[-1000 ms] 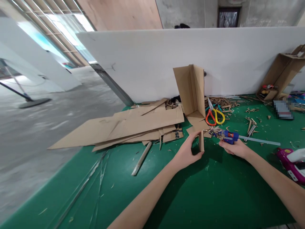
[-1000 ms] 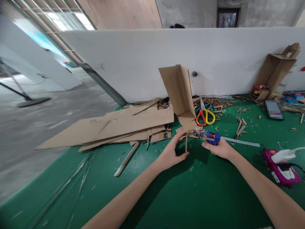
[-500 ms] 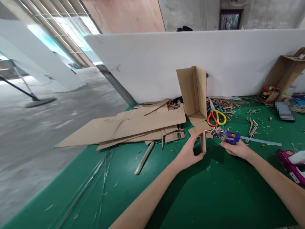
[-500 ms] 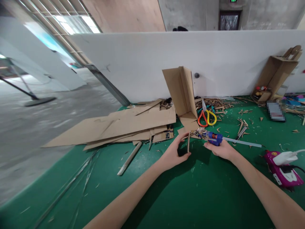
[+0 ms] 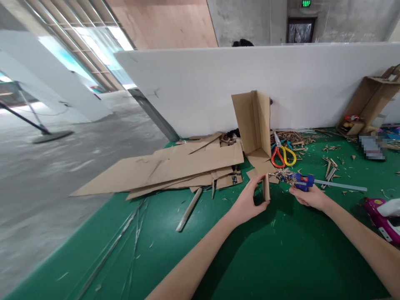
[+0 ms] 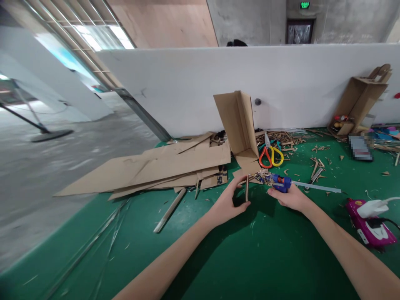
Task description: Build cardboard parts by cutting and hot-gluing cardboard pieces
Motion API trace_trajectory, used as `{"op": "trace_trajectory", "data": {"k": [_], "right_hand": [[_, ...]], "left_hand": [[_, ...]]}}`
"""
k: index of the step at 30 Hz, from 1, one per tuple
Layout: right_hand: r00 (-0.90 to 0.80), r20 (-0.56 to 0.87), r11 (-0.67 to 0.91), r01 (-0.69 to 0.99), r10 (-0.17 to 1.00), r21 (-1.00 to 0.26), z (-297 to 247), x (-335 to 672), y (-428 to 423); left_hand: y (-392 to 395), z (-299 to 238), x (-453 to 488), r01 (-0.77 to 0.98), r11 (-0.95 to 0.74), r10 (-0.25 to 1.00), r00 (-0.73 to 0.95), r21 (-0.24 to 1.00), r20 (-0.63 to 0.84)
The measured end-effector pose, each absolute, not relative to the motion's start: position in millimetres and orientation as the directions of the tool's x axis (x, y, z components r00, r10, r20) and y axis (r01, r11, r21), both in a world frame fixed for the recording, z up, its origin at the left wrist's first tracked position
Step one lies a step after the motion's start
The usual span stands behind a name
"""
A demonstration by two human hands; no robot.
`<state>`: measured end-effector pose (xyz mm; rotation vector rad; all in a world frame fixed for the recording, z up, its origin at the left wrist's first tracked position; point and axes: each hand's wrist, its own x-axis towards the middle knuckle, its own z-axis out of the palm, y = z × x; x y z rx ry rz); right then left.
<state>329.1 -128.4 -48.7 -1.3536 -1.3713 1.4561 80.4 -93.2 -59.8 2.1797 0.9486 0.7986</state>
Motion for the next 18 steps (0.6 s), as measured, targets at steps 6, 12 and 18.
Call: {"op": "trace_trajectory", "data": {"k": [6, 12, 18], "right_hand": [[-0.203, -0.215, -0.182, 0.168, 0.955, -0.969, -46.8, 330.3, -128.8], [-0.203, -0.212, -0.18, 0.163, 0.956, -0.97, -47.3, 330.7, -128.4], [-0.218, -0.221, -0.186, 0.172, 0.951, -0.967, -48.2, 331.3, -128.1]], "left_hand": [[-92.4, -62.7, 80.4, 0.42, -0.544, 0.79, 0.549, 0.727, 0.274], [-91.6, -63.7, 79.9, 0.417, -0.543, 0.791, 0.545, 0.729, 0.277], [-92.6, -61.6, 80.0, 0.415, -0.532, 0.794, 0.547, 0.738, 0.264]]}}
